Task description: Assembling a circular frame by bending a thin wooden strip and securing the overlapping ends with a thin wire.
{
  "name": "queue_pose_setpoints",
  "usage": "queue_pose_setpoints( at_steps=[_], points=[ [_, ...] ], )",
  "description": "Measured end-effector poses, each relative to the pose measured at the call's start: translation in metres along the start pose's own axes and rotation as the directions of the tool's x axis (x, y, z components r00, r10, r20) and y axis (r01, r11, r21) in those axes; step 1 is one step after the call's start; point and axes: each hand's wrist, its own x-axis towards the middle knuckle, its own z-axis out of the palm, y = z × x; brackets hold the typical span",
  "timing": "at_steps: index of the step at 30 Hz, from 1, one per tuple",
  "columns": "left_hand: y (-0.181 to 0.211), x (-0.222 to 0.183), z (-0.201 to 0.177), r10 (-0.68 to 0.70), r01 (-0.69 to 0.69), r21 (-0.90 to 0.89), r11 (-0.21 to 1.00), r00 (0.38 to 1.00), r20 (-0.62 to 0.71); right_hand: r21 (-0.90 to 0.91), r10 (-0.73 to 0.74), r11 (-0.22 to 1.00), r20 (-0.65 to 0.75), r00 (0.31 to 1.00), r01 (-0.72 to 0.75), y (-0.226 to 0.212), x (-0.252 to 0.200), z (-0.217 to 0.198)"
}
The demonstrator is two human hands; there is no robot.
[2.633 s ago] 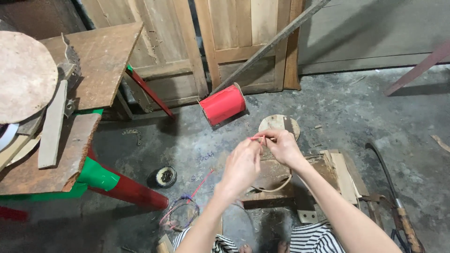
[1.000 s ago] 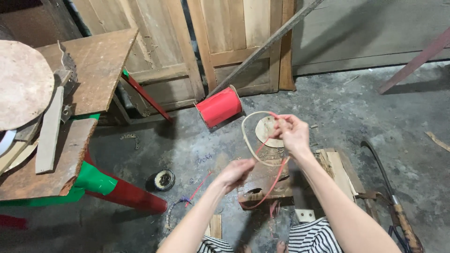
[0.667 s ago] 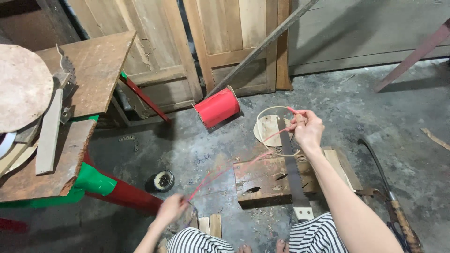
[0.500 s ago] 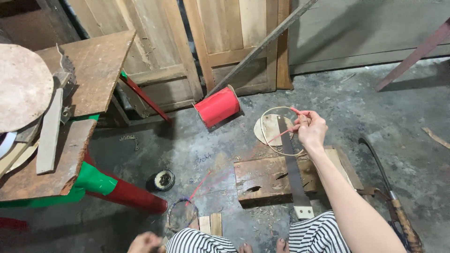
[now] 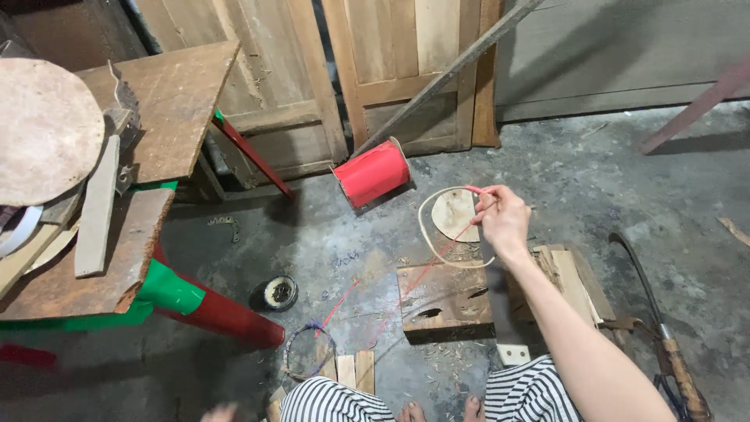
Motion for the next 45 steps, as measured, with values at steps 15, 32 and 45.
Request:
queue_pose_setpoints(
  at_steps=[15, 32, 45],
  points=[
    [0.464, 0.187, 0.012, 0.153, -0.168, -0.864, 0.474, 0.982, -0.107, -0.15, -0.218, 0.958, 0.175, 0.96, 0.245, -0.033, -0.043, 0.036],
    [0.465, 0.125, -0.034, 0.447, -0.464, -0.029, 0.885, 0.867, -0.219, -0.255, 0.106, 0.967, 0.363, 0.926, -0.01, -0.024, -0.034, 0.022],
    [0.429, 0.146, -0.11, 0.702, -0.703, 0.106, 0.703, 0.663, -0.259, -0.264, -0.061, 0.919, 0.636, 0.769, 0.292, -0.053, -0.048, 0.017]
  ],
)
